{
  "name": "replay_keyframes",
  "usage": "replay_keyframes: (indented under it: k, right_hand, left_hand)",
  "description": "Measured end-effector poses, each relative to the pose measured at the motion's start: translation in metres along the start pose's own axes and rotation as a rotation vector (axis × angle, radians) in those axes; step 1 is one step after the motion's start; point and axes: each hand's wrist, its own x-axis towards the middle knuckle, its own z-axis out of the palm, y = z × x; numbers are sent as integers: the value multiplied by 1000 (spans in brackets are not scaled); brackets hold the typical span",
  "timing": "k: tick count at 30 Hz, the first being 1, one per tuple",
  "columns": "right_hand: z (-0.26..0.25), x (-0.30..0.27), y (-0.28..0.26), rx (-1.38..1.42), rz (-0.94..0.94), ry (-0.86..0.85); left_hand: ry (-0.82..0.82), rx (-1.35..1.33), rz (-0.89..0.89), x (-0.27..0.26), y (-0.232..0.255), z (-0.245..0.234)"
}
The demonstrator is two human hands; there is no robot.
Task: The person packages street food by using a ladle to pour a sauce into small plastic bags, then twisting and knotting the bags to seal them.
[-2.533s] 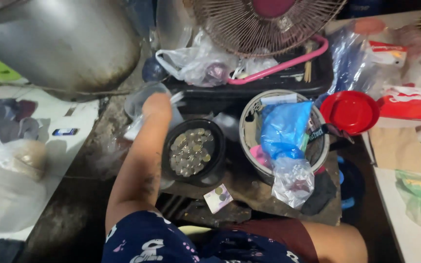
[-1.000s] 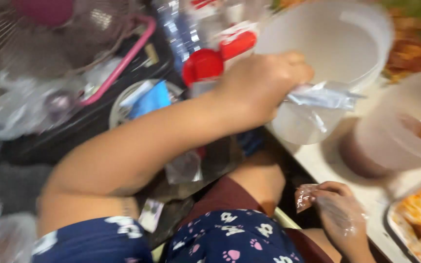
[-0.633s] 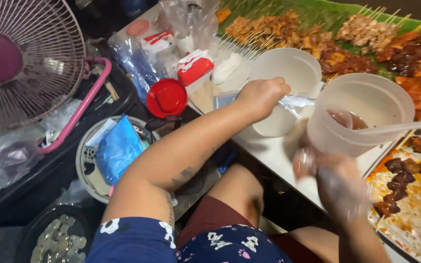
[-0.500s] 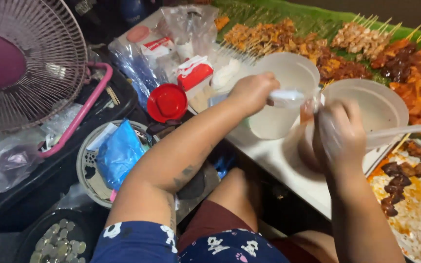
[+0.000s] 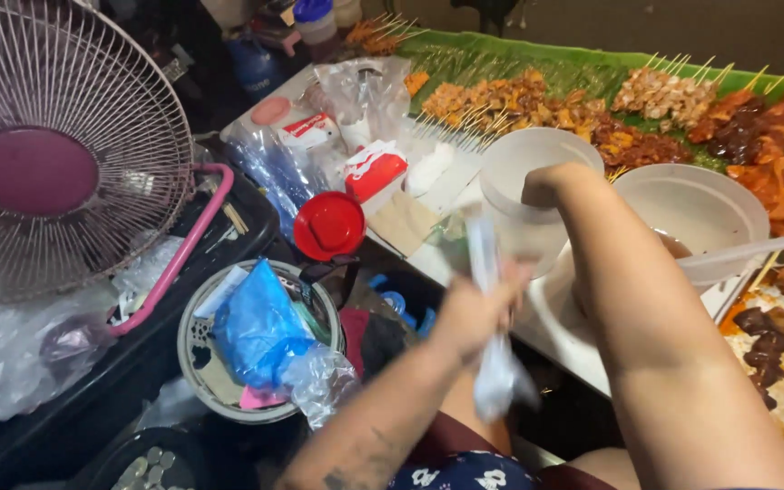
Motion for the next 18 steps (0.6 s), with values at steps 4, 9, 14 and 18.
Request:
replay_keyframes:
  k: [4, 9, 14, 18]
  right_hand:
    - [82, 67, 38, 395, 56, 729]
    - [205, -89, -46, 1030, -149, 876]
    - [323, -72, -67, 1534, -169, 749]
    - [336, -106, -54, 1784, 153, 934]
  left_hand:
    - [-26, -265, -135, 7, -101, -17]
    - [-113, -175, -204, 22, -164, -4]
    - [-294, -55, -229, 19, -212, 24]
    - [-502, -306, -403, 3, -209, 31]
